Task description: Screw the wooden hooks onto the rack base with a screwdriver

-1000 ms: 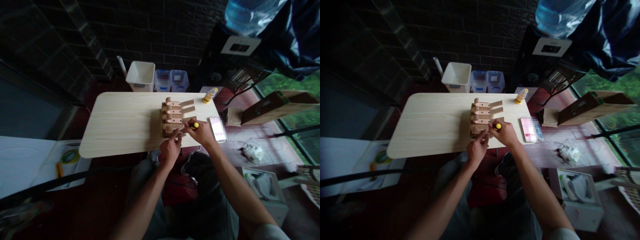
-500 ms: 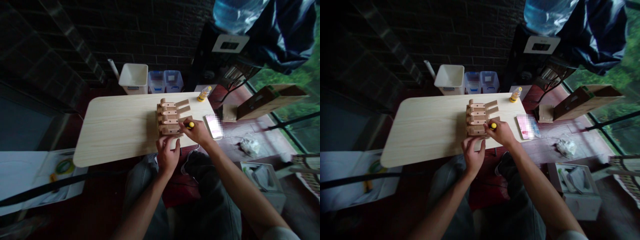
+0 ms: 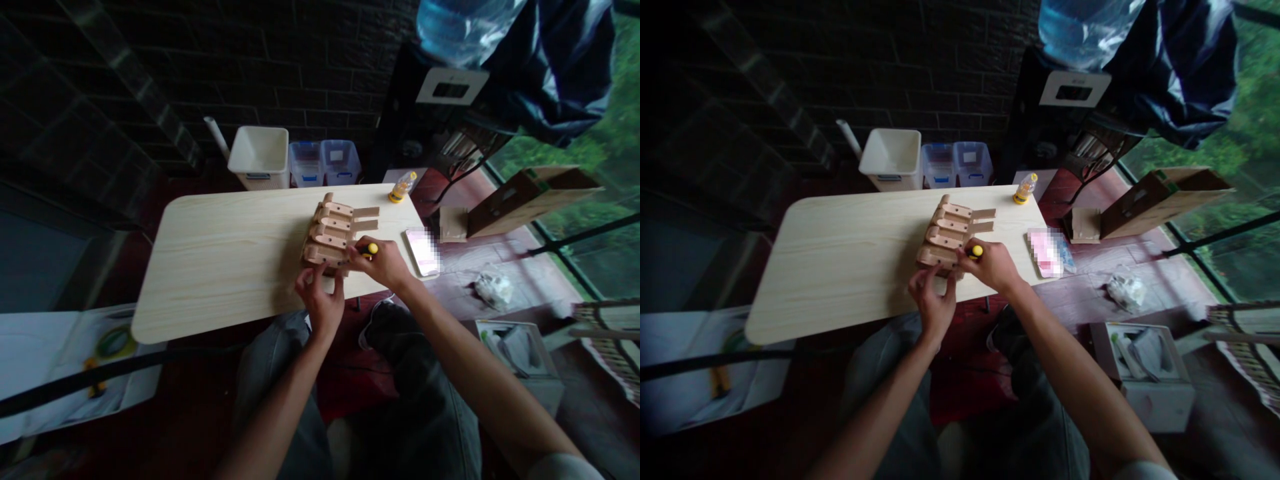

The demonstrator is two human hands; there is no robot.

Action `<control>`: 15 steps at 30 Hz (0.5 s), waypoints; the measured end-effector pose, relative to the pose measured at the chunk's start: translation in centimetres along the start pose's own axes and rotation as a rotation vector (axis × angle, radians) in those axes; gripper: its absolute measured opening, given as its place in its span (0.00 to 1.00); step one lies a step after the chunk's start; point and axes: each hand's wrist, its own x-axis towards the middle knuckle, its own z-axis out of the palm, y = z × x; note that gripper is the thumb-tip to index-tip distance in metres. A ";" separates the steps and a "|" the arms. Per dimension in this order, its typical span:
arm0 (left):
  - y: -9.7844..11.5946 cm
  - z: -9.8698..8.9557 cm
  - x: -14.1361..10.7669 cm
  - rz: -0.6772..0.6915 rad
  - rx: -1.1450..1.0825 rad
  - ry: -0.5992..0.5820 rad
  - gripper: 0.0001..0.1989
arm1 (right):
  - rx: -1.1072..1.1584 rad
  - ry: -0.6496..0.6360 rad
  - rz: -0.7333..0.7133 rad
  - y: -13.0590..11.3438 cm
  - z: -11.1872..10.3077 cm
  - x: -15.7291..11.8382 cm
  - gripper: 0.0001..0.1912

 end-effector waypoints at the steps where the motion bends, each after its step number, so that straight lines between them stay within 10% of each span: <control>1: -0.4 -0.2 0.5 0.004 0.006 0.002 0.19 | -0.004 -0.011 -0.005 -0.3 0.3 0.3 0.16; 15: -4.0 -1.9 5.4 0.151 -0.011 -0.113 0.16 | -0.129 -0.119 -0.121 -2.5 1.7 3.2 0.13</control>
